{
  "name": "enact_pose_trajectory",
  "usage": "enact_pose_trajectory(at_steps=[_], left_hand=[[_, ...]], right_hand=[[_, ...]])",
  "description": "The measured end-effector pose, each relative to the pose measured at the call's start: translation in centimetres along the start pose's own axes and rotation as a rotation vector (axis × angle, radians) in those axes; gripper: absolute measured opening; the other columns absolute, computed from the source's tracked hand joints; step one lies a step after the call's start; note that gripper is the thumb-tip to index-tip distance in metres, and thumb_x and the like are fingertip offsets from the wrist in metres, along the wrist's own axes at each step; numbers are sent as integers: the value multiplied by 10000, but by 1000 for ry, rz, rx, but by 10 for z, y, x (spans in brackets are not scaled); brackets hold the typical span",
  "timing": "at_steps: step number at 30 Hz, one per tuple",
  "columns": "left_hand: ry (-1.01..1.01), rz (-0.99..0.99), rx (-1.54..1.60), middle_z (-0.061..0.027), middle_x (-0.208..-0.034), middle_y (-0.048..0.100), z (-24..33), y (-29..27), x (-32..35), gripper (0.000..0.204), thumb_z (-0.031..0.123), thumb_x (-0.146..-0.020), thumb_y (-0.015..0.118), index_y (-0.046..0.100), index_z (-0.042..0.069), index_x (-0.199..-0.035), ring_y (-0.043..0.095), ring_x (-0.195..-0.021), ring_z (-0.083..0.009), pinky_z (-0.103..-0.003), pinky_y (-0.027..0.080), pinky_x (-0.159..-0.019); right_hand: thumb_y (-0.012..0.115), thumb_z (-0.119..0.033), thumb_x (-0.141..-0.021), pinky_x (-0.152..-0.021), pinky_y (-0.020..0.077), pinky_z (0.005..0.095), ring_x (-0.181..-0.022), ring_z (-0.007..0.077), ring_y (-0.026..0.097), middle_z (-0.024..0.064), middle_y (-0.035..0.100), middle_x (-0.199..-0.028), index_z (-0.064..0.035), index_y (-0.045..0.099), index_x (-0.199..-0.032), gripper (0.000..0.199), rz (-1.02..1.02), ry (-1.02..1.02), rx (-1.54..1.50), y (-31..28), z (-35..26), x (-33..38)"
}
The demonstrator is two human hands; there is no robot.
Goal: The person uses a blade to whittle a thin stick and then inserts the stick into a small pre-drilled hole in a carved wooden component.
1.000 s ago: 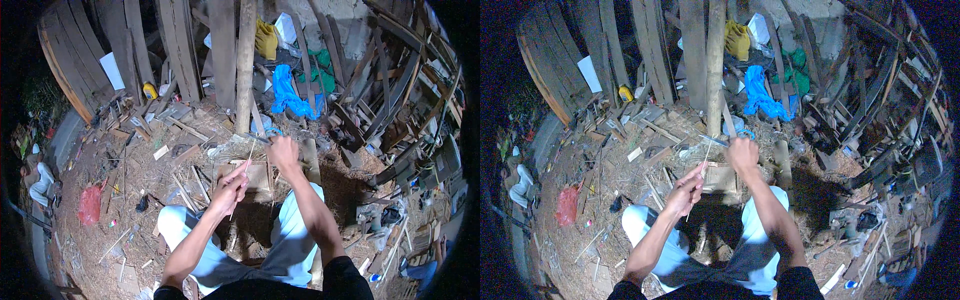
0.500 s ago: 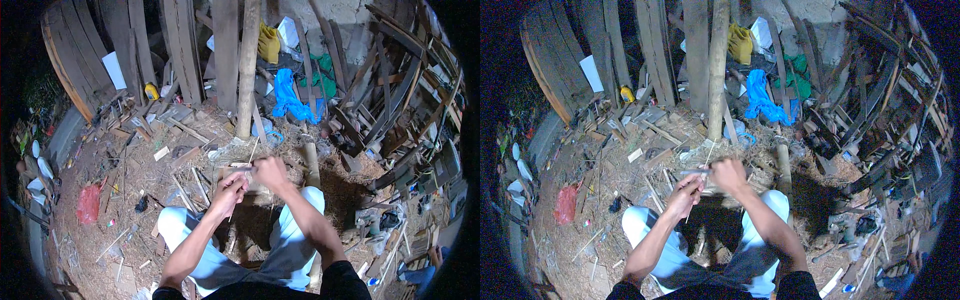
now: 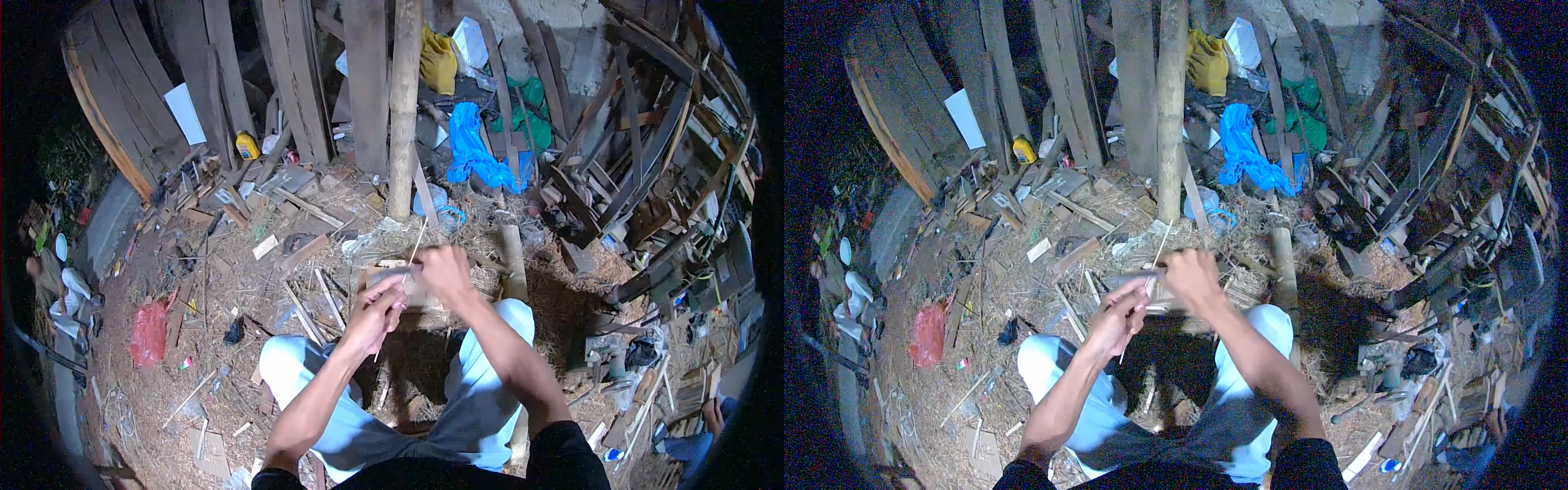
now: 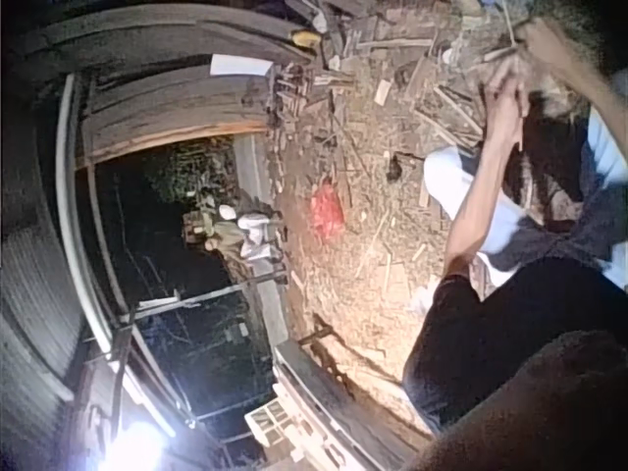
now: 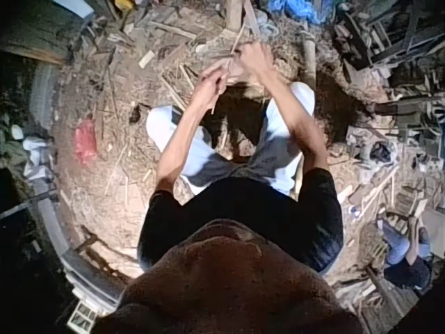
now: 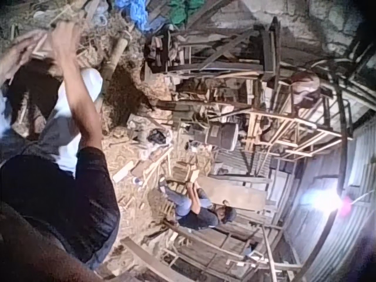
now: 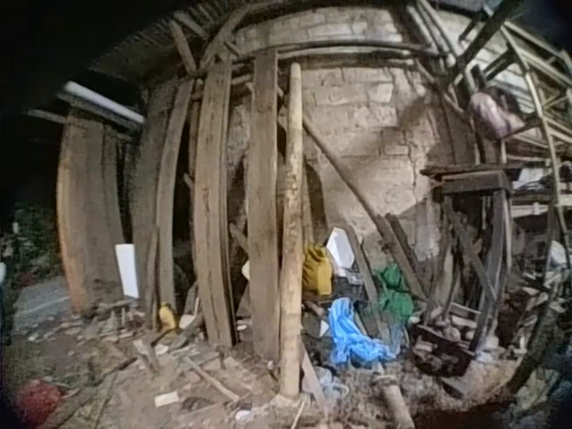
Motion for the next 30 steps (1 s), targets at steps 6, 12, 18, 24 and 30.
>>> enact_pose_trajectory(at_steps=[6,12,18,24,30], left_hand=[[73,-21,18,49,-677,401,11,-4,-4,362,96,-921,457,486,84,-1281,291,-452,-20,-175,238,-387],[31,-10,-57,46,-683,394,7,-2,3,393,86,-921,445,453,111,-1314,288,-453,-28,-185,231,-387],[-10,-53,186,38,-666,344,5,-3,1,479,92,-928,412,318,154,-1393,296,-451,-36,-183,239,-380],[-99,-149,149,40,-659,331,0,15,7,479,93,-933,369,301,179,-1399,281,-439,-38,-168,210,-355],[-68,-159,176,42,-659,320,2,12,5,468,98,-940,371,310,175,-1397,274,-444,-30,-165,208,-355]], right_hand=[[616,-228,-715,-628,532,430,-642,348,647,212,633,-689,-80,699,-765,177,48,177,131,1,33,-19],[619,-223,-746,-624,535,421,-656,362,644,243,622,-685,13,665,-709,244,170,379,157,-39,74,-21],[583,-216,-745,-600,526,428,-593,343,634,199,621,-641,-51,684,-732,194,32,98,-71,-3,8,10],[564,-163,-717,-573,518,427,-554,337,621,192,616,-624,-67,678,-696,150,102,93,11,-12,7,-2],[576,-152,-701,-563,517,429,-554,326,628,188,618,-611,-55,670,-659,142,-29,-145,67,13,-19,13]])
Point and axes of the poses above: each hand's wrist, its own x-axis away from the middle knuckle, its own y-axis out of the palm, z = x × y, the point moved 9 cm from there along -x, towards the middle knuckle
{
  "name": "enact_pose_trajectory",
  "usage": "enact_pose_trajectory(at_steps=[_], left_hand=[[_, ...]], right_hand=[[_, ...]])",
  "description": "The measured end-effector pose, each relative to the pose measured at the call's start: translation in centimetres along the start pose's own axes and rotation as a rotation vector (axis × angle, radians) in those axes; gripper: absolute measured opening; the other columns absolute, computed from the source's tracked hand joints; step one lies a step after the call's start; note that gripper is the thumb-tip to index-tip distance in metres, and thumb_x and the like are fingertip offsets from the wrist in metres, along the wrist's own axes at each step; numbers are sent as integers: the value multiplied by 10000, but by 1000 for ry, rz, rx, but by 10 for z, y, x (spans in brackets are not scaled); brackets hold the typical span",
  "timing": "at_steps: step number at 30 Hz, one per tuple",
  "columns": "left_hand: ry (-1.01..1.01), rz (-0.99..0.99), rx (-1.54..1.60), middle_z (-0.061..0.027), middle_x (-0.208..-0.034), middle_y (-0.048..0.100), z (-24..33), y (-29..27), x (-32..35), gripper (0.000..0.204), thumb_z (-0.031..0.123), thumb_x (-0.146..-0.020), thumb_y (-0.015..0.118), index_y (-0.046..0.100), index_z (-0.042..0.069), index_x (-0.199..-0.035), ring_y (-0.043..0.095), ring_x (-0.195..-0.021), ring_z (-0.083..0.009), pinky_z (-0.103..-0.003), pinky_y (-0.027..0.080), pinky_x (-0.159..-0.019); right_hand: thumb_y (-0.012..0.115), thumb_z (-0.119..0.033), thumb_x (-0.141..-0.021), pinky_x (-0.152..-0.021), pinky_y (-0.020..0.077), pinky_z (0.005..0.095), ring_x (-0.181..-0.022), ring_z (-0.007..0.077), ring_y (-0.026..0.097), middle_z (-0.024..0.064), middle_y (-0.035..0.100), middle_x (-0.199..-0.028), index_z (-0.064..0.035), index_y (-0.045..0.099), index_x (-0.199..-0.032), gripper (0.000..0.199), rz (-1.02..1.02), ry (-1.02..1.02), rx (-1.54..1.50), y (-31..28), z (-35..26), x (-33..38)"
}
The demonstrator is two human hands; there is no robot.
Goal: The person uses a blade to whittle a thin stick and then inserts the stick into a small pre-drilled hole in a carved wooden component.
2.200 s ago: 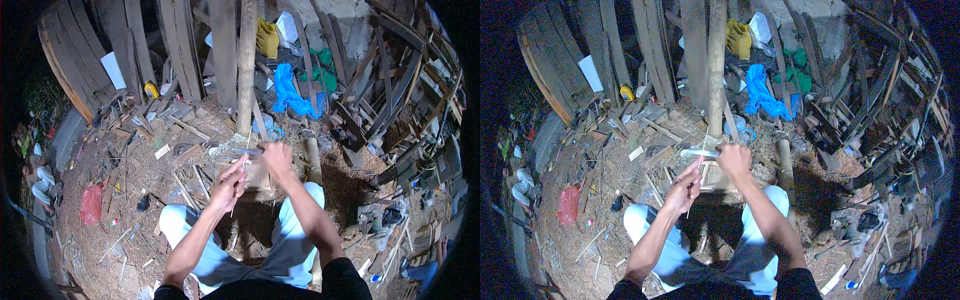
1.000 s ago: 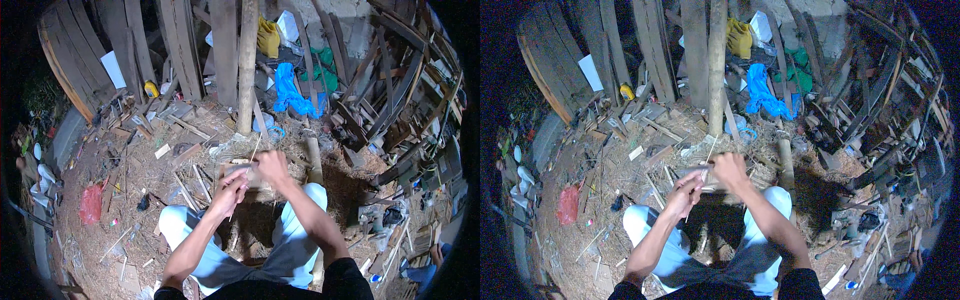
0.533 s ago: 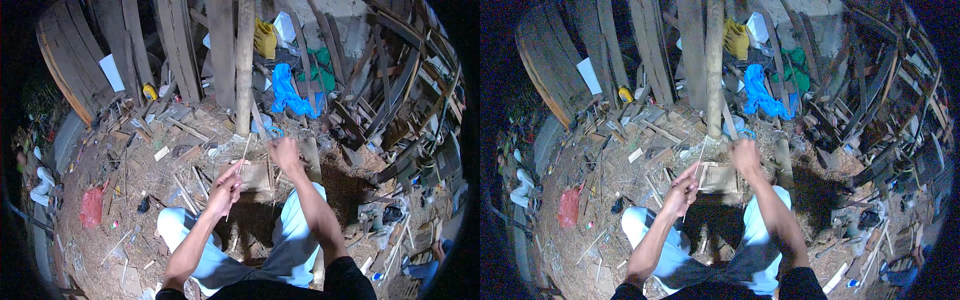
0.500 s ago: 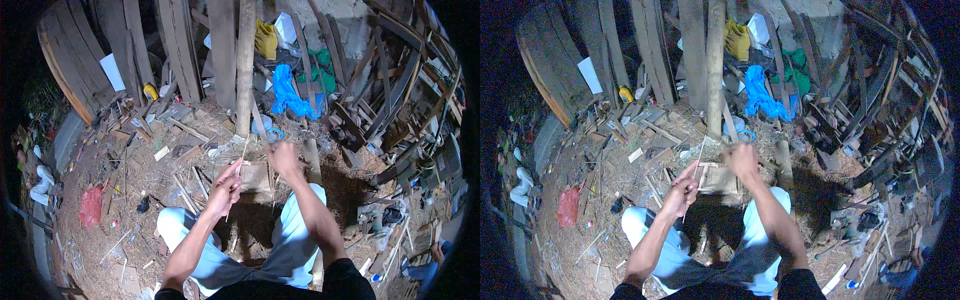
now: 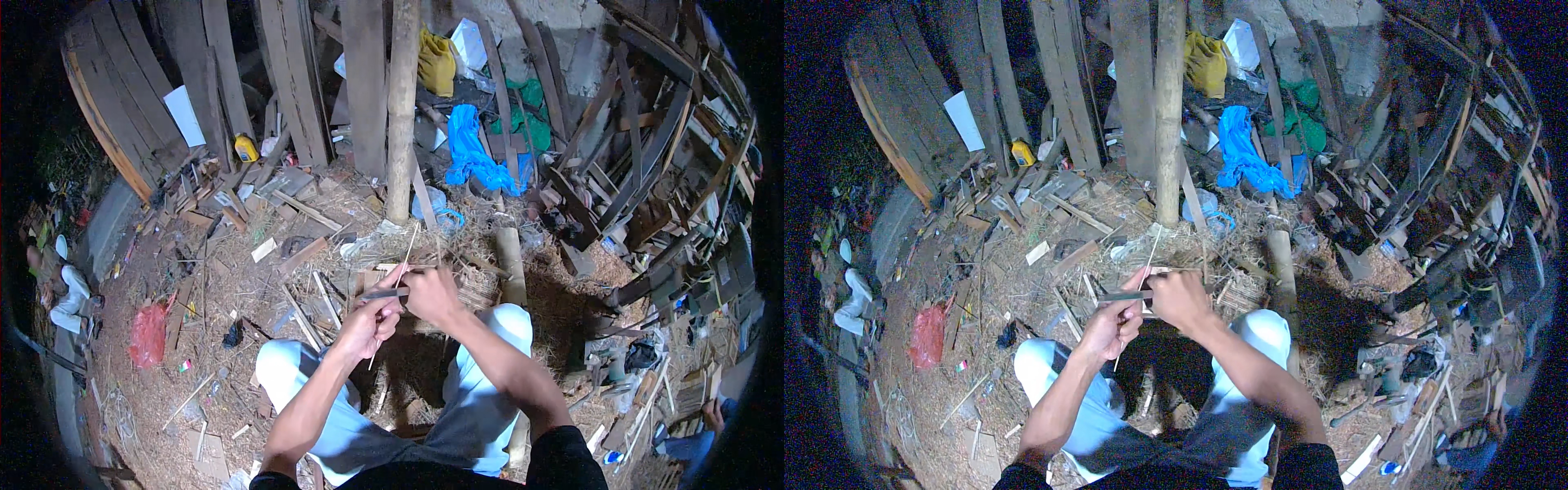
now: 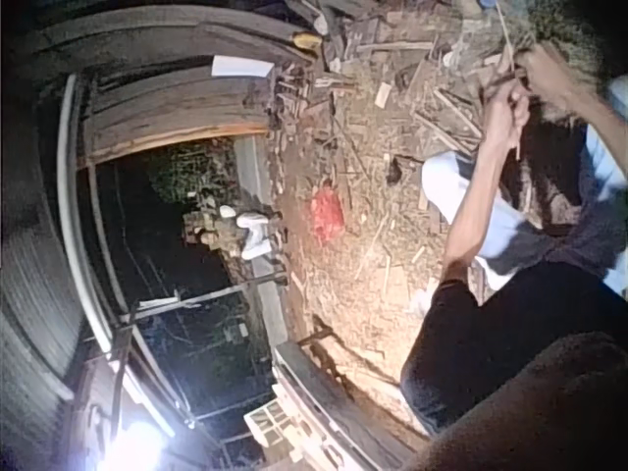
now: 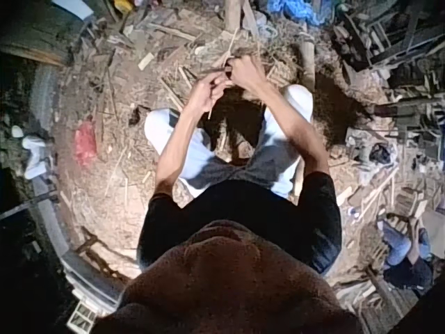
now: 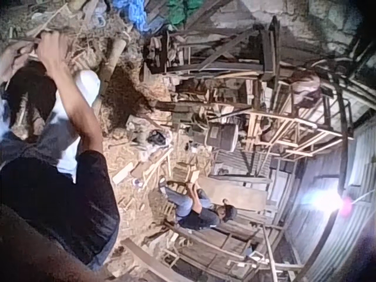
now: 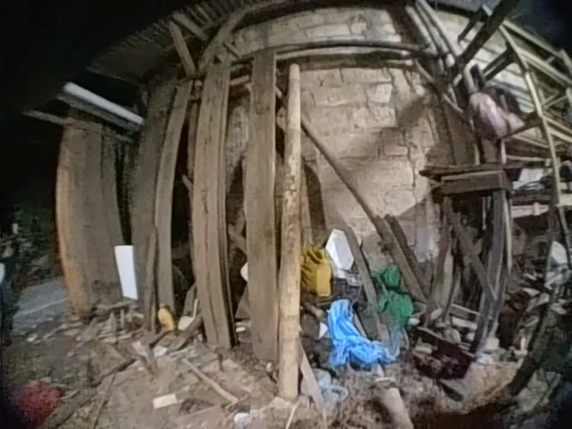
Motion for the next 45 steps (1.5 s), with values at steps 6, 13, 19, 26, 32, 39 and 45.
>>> enact_pose_trajectory(at_steps=[6,13,19,26,32,39,45], left_hand=[[-33,-27,-37,42,-656,320,-6,4,1,493,110,-937,394,273,165,-1412,274,-442,-37,-166,208,-354],[-6,45,-36,50,-659,309,-2,-3,-1,476,106,-945,401,290,149,-1406,273,-460,-32,-175,218,-376],[-28,-45,-6,49,-641,302,-7,8,0,475,106,-934,401,307,151,-1398,248,-435,-31,-166,188,-360],[4,59,5,46,-645,303,0,-6,2,468,102,-932,410,326,152,-1390,238,-426,-29,-168,171,-350],[2,-69,33,49,-647,301,9,10,5,471,105,-935,414,311,127,-1394,241,-449,-26,-164,173,-369],[12,-101,-65,45,-644,306,13,20,17,454,106,-930,411,337,121,-1378,279,-456,-38,-177,216,-391],[26,-6,-212,32,-670,377,8,9,11,385,117,-938,422,416,112,-1323,298,-475,-34,-180,233,-413]], right_hand=[[578,-181,-721,-544,521,409,-589,321,645,204,616,-620,-47,676,-689,169,178,372,34,-39,59,-18],[586,-149,-680,-568,518,433,-551,325,626,187,616,-605,-46,681,-688,141,96,135,8,-15,11,2],[546,-185,-744,-543,518,432,-556,328,634,177,615,-596,-71,670,-654,191,189,245,-73,-31,50,-7],[568,-200,-744,-580,525,443,-588,344,640,203,613,-610,-49,671,-667,198,17,234,5,-12,22,-1],[578,-316,-833,-518,458,335,-509,216,579,104,574,-534,0,632,-708,345,197,584,-529,-35,111,-3],[536,-245,-912,-405,225,156,-456,-12,303,-13,488,-729,-36,538,-1120,295,-86,435,-1506,-32,26,7],[577,-168,-884,-396,228,166,-443,-8,318,6,523,-721,-10,571,-1064,240,10,449,-1481,-30,30,6]])
Point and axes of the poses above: each hand's wrist, its own x-axis away from the middle knuckle, its own y-axis out of the palm, z = x × y, the point moved 9 cm from there along -x, towards the middle knuckle
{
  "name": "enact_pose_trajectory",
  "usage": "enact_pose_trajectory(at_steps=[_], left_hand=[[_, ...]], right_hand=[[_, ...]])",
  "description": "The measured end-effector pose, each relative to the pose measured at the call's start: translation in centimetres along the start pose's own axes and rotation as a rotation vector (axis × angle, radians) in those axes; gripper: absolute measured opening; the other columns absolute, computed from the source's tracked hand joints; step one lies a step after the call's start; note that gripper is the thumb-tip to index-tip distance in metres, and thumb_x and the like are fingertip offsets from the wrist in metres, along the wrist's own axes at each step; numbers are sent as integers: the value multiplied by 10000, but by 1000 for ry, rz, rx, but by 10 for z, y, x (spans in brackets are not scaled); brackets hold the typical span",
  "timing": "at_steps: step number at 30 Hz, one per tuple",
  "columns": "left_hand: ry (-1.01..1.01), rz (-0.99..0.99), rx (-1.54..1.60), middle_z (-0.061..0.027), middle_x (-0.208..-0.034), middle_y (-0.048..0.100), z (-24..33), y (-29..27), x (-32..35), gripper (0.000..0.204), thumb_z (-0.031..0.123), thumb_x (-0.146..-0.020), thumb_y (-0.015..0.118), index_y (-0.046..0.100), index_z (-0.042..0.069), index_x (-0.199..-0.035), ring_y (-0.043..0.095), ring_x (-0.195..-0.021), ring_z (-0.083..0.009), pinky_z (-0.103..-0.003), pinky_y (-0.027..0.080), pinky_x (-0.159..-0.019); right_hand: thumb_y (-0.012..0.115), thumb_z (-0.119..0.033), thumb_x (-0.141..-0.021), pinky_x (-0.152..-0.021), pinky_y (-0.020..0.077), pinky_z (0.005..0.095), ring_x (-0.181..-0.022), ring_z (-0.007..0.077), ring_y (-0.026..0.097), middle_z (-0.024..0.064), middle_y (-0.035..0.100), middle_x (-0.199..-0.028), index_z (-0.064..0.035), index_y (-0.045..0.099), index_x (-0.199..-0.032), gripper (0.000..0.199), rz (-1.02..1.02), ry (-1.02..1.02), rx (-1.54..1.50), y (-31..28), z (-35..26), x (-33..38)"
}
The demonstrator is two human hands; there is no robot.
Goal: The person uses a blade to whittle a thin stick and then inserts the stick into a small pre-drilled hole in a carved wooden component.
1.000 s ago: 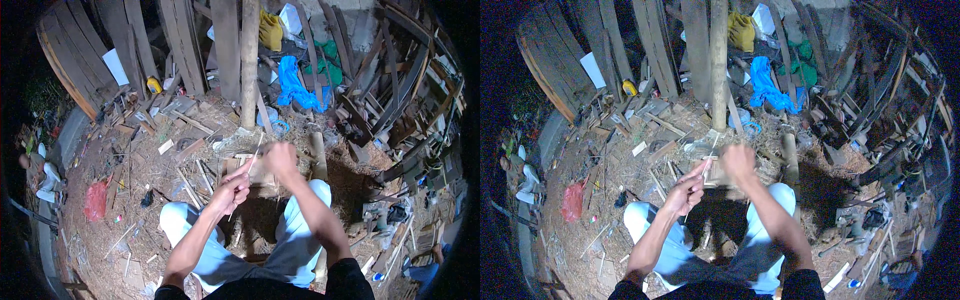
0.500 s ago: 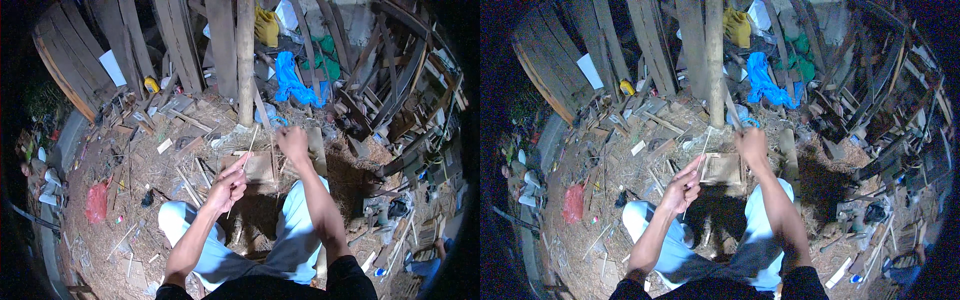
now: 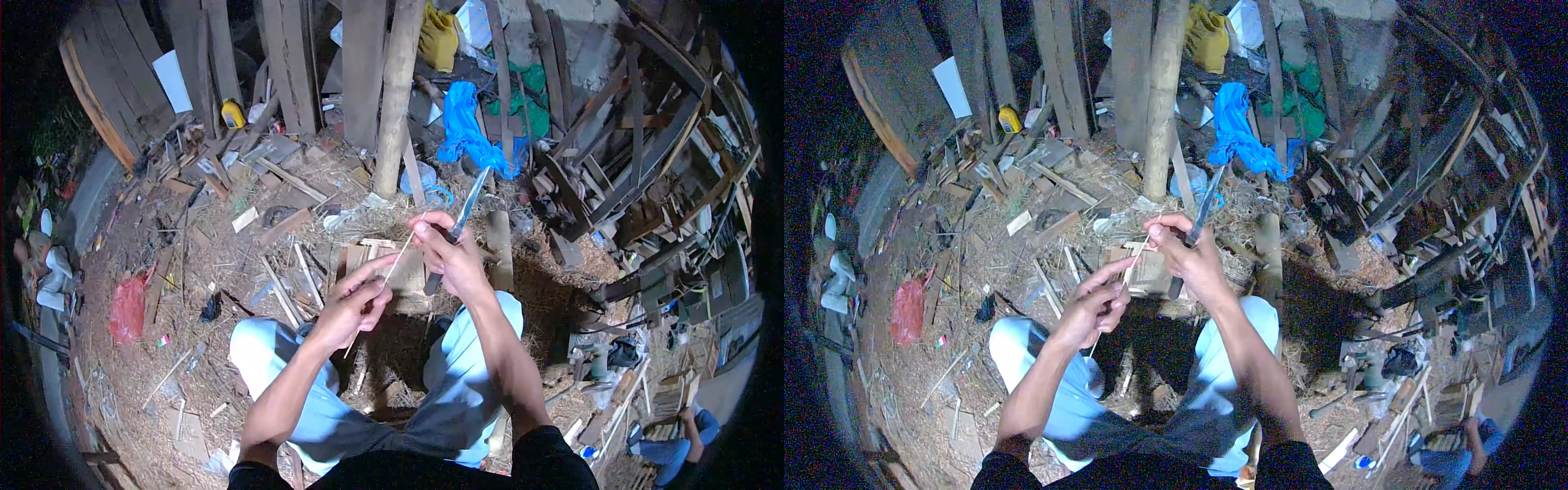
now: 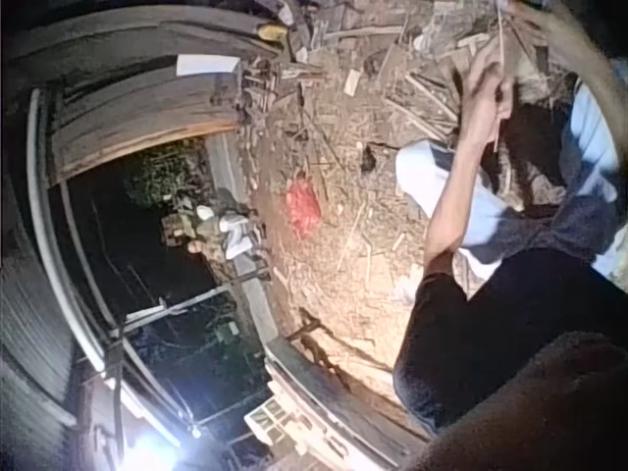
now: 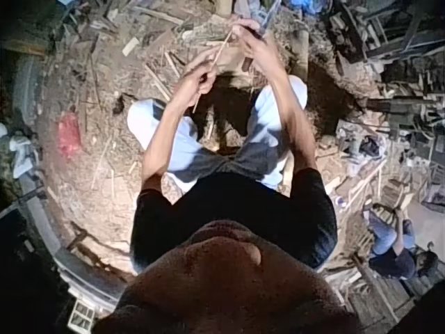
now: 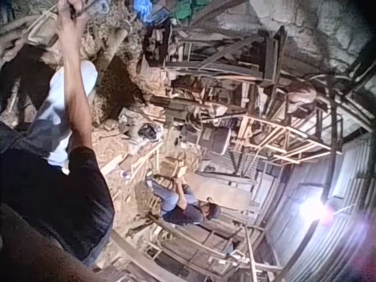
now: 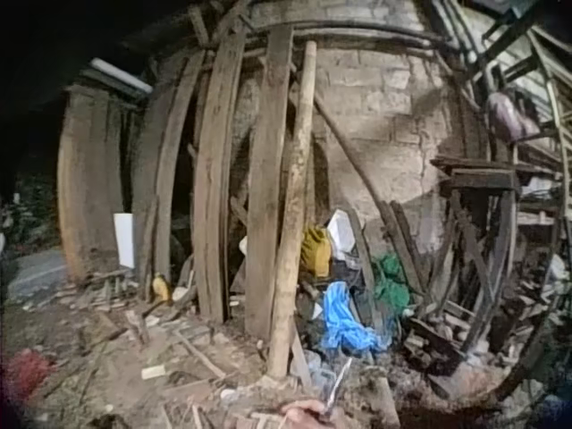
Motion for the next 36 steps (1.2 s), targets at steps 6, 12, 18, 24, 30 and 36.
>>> enact_pose_trajectory(at_steps=[6,12,18,24,30,36], left_hand=[[260,265,-410,25,-720,512,13,-19,-10,196,196,-931,511,580,55,-1049,439,-579,-45,-206,350,-516],[589,412,-840,-76,-835,652,41,-24,-1,152,136,-892,553,622,10,-942,591,-712,-137,-268,462,-675],[713,451,-1014,-133,-895,651,61,-11,12,128,98,-842,589,631,28,-941,637,-780,-285,-338,494,-675],[782,498,-1147,-131,-874,644,62,-13,12,114,106,-838,588,635,46,-923,622,-778,-313,-362,496,-665],[791,462,-1119,-156,-872,652,61,-9,11,127,59,-823,603,636,0,-930,652,-784,-269,-322,503,-692],[981,479,-1219,-90,-733,619,64,3,20,93,56,-781,631,634,56,-874,616,-619,-263,-341,479,-521]], right_hand=[[608,-178,-858,-654,375,252,-708,85,508,45,622,-821,-6,622,-967,204,-64,-71,219,16,7,1],[603,-194,-864,-441,282,198,-495,20,390,24,618,-744,-24,616,-974,203,1,-155,294,8,-1,-3],[608,-176,-859,-450,325,212,-491,29,418,18,635,-762,-12,640,-896,171,-36,-390,480,13,-7,-2],[661,-68,-778,-476,329,214,-528,27,409,17,627,-732,-12,638,-851,95,41,-402,760,20,-18,6],[669,-74,-740,-486,348,246,-515,77,413,28,536,-599,-15,609,-788,96,70,-411,688,16,-20,10],[670,-62,-741,-518,355,237,-560,73,432,14,527,-626,-14,591,-769,97,35,-411,630,13,-18,11]])
Point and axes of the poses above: each hand's wrist, its own x-axis away from the middle knuckle, its own y-axis out of the palm, z = x × y, the point moved 9 cm from there along -x, towards the middle knuckle
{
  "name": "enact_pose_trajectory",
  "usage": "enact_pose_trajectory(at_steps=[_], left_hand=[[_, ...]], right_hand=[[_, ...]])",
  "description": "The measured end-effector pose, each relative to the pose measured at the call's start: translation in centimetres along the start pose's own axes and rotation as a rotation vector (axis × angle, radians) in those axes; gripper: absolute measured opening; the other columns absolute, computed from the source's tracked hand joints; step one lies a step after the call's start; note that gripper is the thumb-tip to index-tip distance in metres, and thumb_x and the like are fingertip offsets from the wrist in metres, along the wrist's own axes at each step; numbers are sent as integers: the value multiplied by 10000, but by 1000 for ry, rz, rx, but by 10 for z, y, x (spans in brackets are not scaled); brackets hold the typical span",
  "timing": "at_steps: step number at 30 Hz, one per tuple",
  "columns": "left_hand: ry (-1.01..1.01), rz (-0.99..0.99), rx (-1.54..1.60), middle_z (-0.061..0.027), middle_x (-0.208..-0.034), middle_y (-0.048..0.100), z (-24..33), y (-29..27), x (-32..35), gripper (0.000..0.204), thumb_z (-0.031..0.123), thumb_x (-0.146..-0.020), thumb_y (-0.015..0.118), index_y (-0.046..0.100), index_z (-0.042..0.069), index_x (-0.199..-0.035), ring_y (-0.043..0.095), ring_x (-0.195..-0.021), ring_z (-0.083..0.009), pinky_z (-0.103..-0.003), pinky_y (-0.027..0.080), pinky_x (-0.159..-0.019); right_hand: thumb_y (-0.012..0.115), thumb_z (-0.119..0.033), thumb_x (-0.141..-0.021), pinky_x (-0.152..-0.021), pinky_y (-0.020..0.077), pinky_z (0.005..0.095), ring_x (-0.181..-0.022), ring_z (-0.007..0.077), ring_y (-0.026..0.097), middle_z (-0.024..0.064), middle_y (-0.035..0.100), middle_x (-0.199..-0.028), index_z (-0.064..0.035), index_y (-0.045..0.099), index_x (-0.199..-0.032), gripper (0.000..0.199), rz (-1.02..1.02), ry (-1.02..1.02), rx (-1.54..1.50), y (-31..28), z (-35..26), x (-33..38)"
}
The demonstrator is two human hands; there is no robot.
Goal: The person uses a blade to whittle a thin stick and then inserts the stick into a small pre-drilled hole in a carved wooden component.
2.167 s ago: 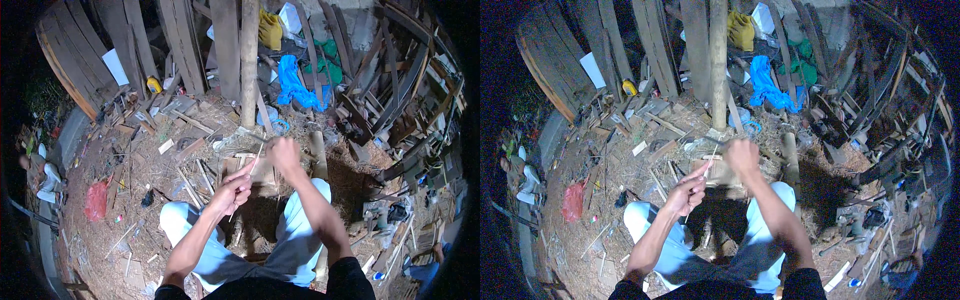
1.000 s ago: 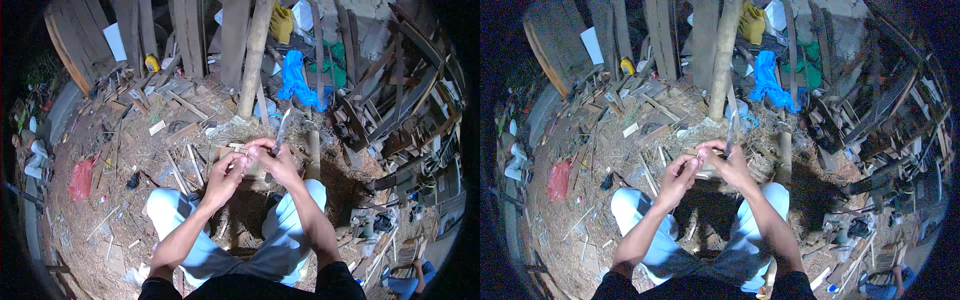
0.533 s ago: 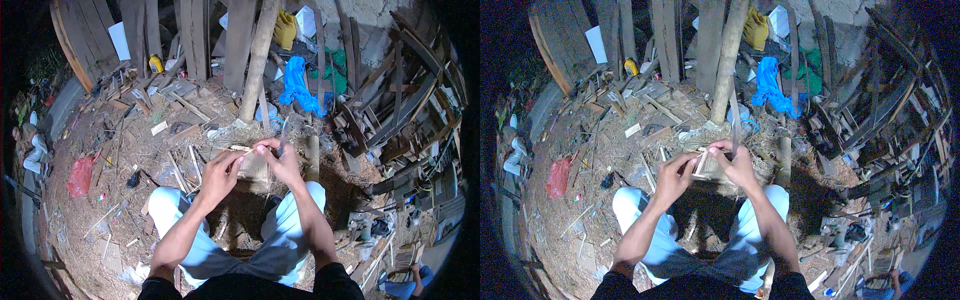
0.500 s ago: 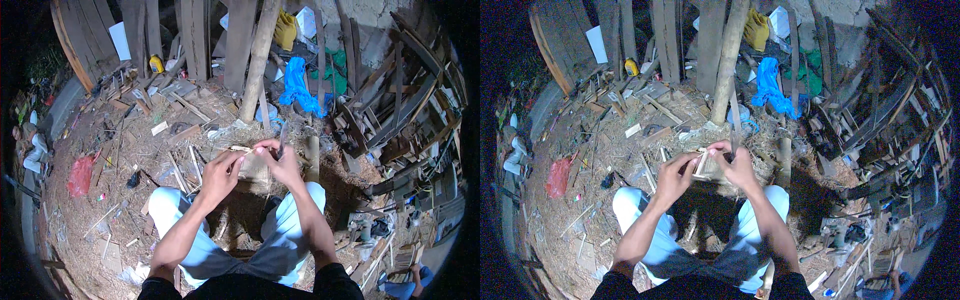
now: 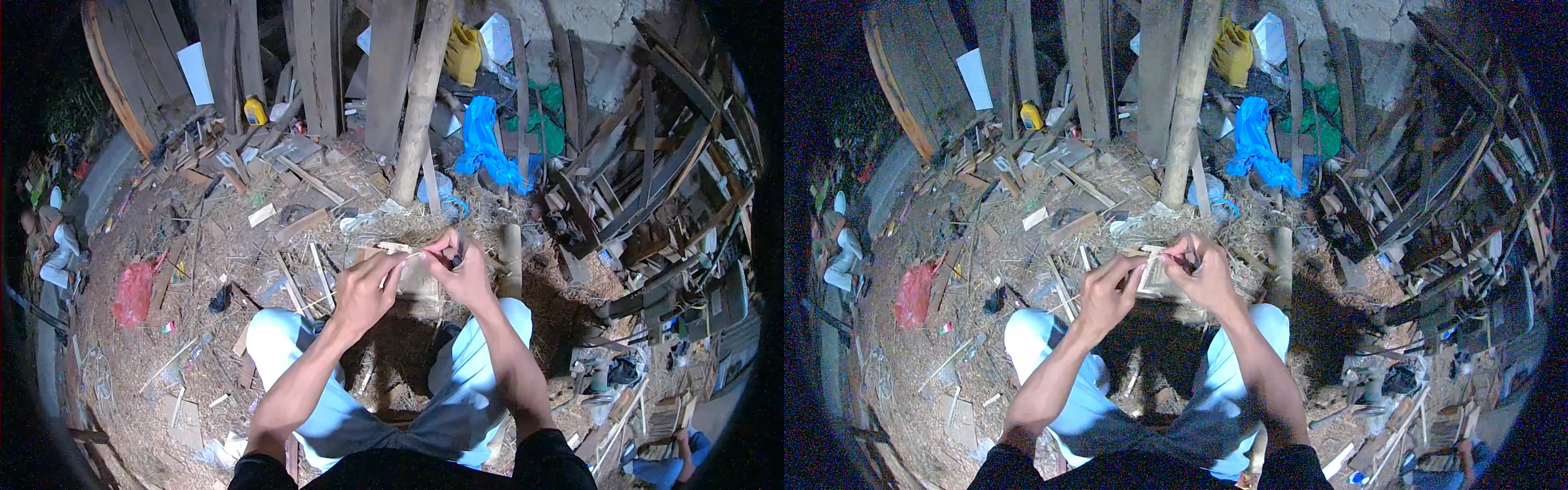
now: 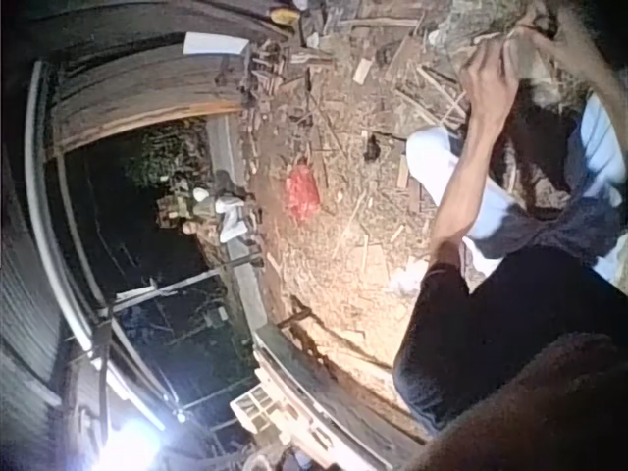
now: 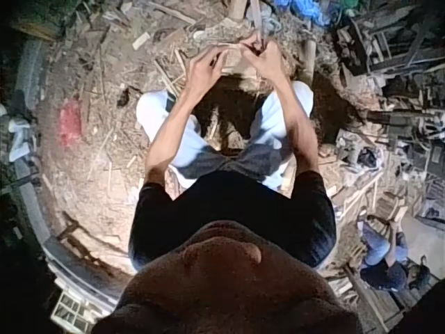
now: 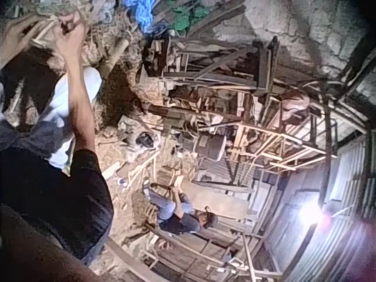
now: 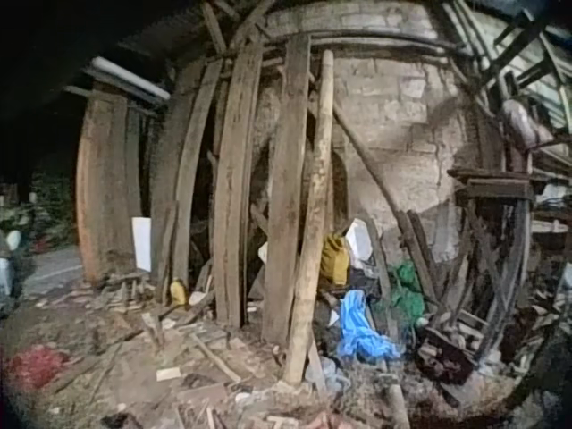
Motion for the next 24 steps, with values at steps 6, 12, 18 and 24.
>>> enact_pose_trajectory(at_steps=[6,12,18,24], left_hand=[[130,-1,-158,-65,-689,591,13,-1,-3,104,51,-757,638,631,67,-860,604,-580,-231,-332,467,-482],[42,-28,-124,-73,-723,603,13,-2,-13,80,64,-760,633,628,50,-839,596,-610,-245,-345,462,-549],[94,-37,-144,-73,-773,597,12,-5,-18,76,76,-764,629,621,54,-836,577,-697,-249,-369,414,-627],[121,-31,-118,-75,-762,596,14,-8,-15,82,59,-758,633,620,49,-839,578,-675,-238,-359,409,-615]], right_hand=[[661,-57,-756,-525,355,237,-576,68,434,2,519,-643,-20,567,-760,102,-21,62,-112,1,0,2],[639,-54,-772,-541,362,230,-600,57,449,3,533,-651,-14,577,-773,74,-19,75,-104,2,7,2],[610,-66,-791,-569,388,236,-615,62,476,6,561,-668,-14,611,-816,58,-62,111,-93,1,1,1],[604,-71,-789,-569,401,252,-621,86,502,37,586,-694,-8,611,-816,69,-48,27,-63,3,-6,0]])
Point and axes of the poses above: each hand's wrist, its own x-axis away from the middle knuckle, its own y-axis out of the palm, z = x × y, the point moved 9 cm from there along -x, towards the middle knuckle
